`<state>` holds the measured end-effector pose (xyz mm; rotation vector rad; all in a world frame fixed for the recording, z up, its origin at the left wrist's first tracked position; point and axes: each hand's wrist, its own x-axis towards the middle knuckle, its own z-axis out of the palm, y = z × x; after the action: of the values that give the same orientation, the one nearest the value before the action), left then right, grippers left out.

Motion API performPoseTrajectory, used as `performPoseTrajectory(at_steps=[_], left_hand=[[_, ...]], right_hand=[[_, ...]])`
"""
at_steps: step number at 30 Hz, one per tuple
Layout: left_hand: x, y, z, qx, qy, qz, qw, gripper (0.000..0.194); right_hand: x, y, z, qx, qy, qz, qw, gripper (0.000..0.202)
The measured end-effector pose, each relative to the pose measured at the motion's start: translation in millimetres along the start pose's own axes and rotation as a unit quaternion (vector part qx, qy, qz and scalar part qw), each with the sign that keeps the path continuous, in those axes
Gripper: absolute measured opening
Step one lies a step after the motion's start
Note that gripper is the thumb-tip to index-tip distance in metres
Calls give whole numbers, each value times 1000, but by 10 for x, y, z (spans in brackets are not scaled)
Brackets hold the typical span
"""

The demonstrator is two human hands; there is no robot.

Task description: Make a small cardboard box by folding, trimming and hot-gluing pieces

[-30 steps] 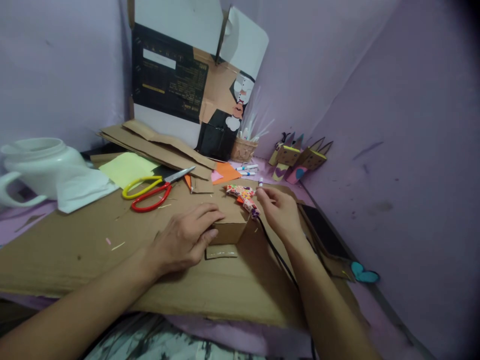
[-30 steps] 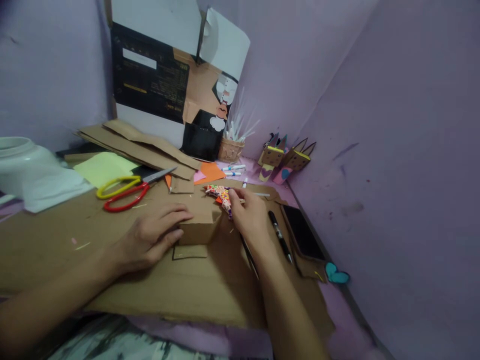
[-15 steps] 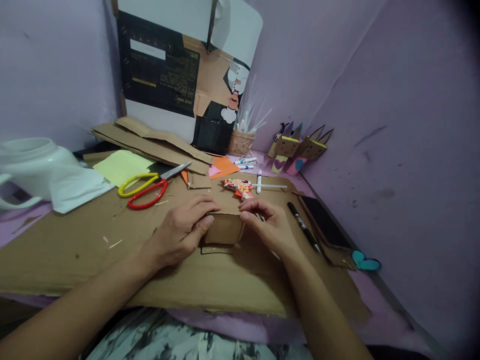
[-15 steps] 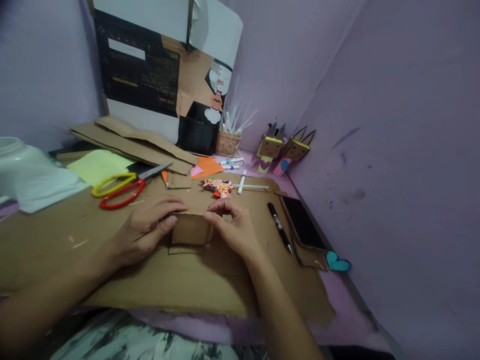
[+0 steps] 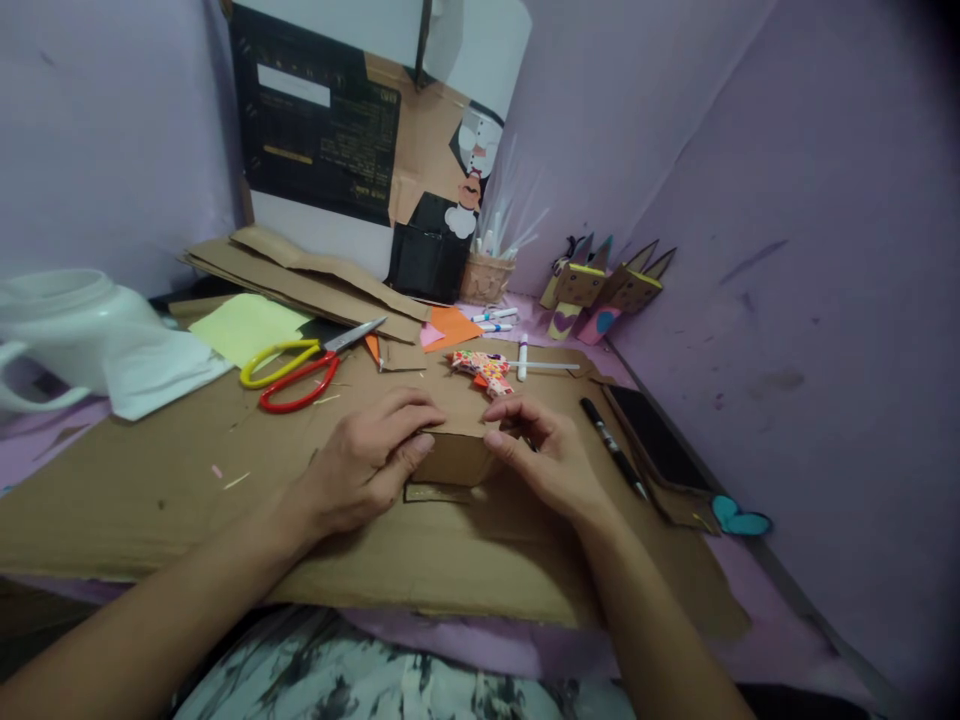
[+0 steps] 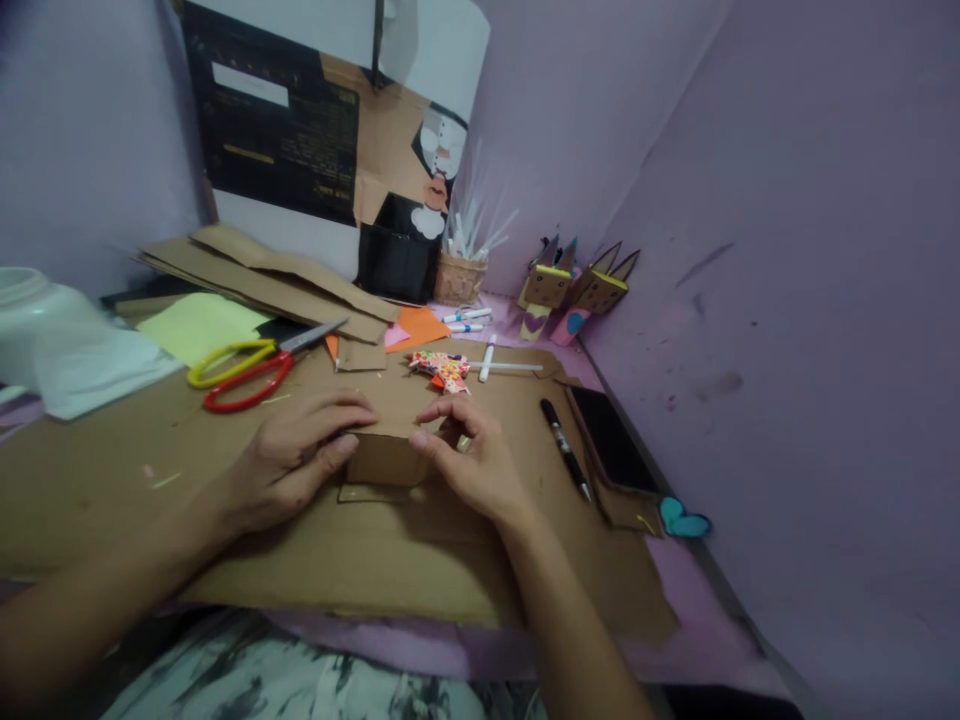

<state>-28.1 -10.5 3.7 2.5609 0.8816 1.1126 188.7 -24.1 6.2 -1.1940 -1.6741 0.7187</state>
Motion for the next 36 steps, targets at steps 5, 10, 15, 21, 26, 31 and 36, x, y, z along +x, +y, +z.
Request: performPoseTrajectory(at_steps=[5,10,15,21,26,31,36], left_hand=[[12,28,-22,-17,17,-83,996,26],[51,51,-21,-11,-20,-167,986,32],[66,45,-1,-5,-11,-170,985,32],[42,45,-25,-11,-15,-161,987,30],[-5,59,-52,22,-23,-135,990,26],[-37,71,-96,59,-22,-101,993,25],[-66,50,-122,82,-22,-80,993,27]], right_hand=[[-8,15,16,21,-11,-33,999,11],[-19,45,27,26,-34,4,999,26],[-19,22,23,11,-36,14,999,27],[-40,18,22,28,-55,4,998,23],[-77,17,35,13,-65,-16,998,23],[-118,4,57,2,-63,-40,997,23],[-156,7,77,-5,-61,-56,997,21]])
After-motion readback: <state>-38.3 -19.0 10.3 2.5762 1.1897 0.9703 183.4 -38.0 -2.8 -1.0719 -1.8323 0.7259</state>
